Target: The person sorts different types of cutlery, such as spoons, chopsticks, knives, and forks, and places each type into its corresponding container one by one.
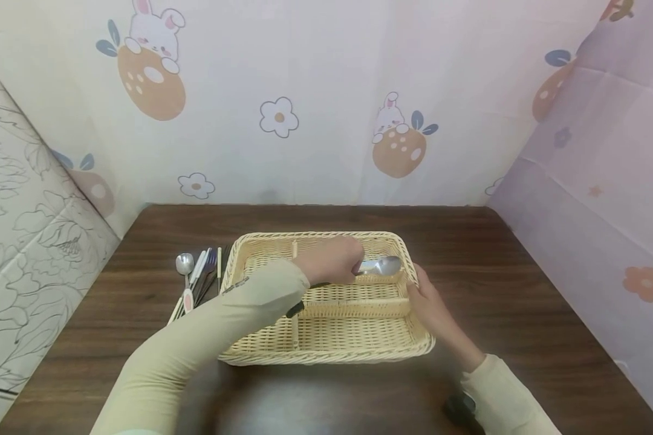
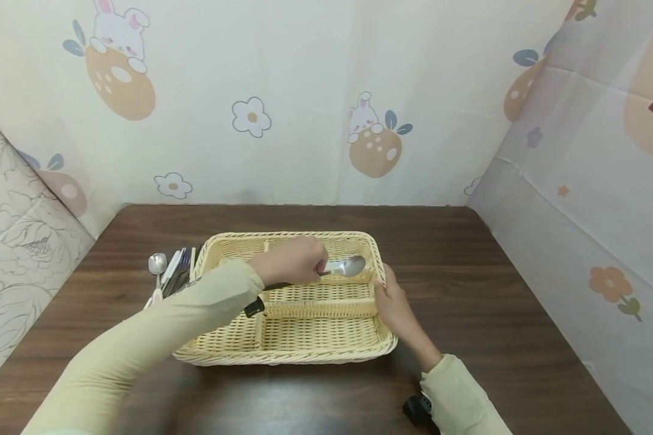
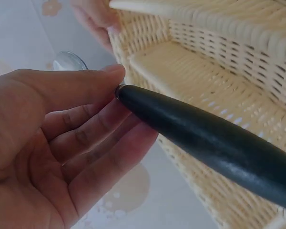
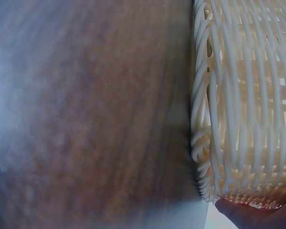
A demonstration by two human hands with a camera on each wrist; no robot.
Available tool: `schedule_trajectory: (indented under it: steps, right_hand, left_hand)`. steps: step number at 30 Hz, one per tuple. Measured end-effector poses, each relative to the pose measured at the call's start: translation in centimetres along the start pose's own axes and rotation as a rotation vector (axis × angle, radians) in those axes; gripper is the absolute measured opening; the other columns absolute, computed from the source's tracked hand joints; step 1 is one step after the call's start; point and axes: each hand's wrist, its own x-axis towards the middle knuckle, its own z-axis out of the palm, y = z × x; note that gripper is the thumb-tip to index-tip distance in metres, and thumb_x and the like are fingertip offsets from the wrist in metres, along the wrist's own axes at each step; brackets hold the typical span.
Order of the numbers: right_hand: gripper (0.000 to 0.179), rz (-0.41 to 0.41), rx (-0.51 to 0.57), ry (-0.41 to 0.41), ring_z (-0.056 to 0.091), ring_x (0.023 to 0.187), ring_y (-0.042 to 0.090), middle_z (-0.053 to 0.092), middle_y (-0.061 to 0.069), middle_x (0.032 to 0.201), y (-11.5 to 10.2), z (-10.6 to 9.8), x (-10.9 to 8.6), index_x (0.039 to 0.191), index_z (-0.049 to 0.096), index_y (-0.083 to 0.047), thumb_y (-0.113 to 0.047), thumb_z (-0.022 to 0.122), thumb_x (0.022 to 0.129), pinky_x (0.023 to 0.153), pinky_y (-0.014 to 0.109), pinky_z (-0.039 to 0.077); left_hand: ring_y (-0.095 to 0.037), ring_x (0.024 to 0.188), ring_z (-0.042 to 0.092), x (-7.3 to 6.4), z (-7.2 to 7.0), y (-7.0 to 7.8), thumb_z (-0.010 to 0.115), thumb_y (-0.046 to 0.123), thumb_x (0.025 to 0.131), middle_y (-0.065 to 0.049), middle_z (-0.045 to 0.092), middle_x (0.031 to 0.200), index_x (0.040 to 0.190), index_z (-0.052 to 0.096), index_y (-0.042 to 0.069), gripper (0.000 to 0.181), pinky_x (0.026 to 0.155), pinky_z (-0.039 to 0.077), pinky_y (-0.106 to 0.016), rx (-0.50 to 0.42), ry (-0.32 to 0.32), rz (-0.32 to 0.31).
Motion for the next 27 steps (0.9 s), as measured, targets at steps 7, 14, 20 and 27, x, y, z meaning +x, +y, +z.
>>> schedule_trajectory:
  steps: [7,14,20,27]
  right_hand:
    - [0.051,-0.006,0.003,-0.001,0.045,0.121,0.043,0.038,0.033,0.138,0.2,0.1,0.0,0.150,0.012,-0.003,-0.012,0.030,0.102,0.105,0.054,0.027]
    - [0.051,-0.007,-0.013,0.009,0.036,0.129,0.041,0.036,0.031,0.141,0.4,0.2,0.0,0.150,0.014,-0.002,-0.013,0.031,0.103,0.108,0.054,0.021]
    - [0.050,-0.013,-0.018,0.012,0.035,0.129,0.040,0.034,0.030,0.143,0.2,0.2,0.0,0.149,0.016,-0.002,-0.013,0.031,0.103,0.108,0.054,0.021]
    - [0.051,-0.020,-0.010,0.001,0.035,0.129,0.043,0.032,0.032,0.143,-0.2,0.0,-0.1,0.150,0.013,-0.001,-0.013,0.030,0.104,0.108,0.054,0.022]
  left_hand:
    - [-0.007,0.053,0.034,1.1,1.2,0.2,0.068,0.003,0.080,0.007,0.042,0.055,0.058,0.044,0.016,0.035,0.055,0.036,-0.020,0.040,-0.030,0.018]
    - [-0.009,0.058,0.042,2.1,2.2,0.4,0.070,0.003,0.080,0.006,0.048,0.062,0.068,0.051,0.013,0.025,0.058,0.041,-0.020,0.040,-0.048,0.010]
    - [-0.009,0.060,0.044,2.8,3.0,0.5,0.068,0.000,0.082,0.004,0.052,0.068,0.076,0.056,0.010,0.017,0.058,0.042,-0.020,0.072,-0.096,-0.010]
    - [-0.010,0.066,0.048,3.4,4.1,0.3,0.060,0.000,0.087,0.002,0.058,0.078,0.089,0.063,0.009,0.010,0.064,0.045,-0.021,0.143,-0.172,-0.049]
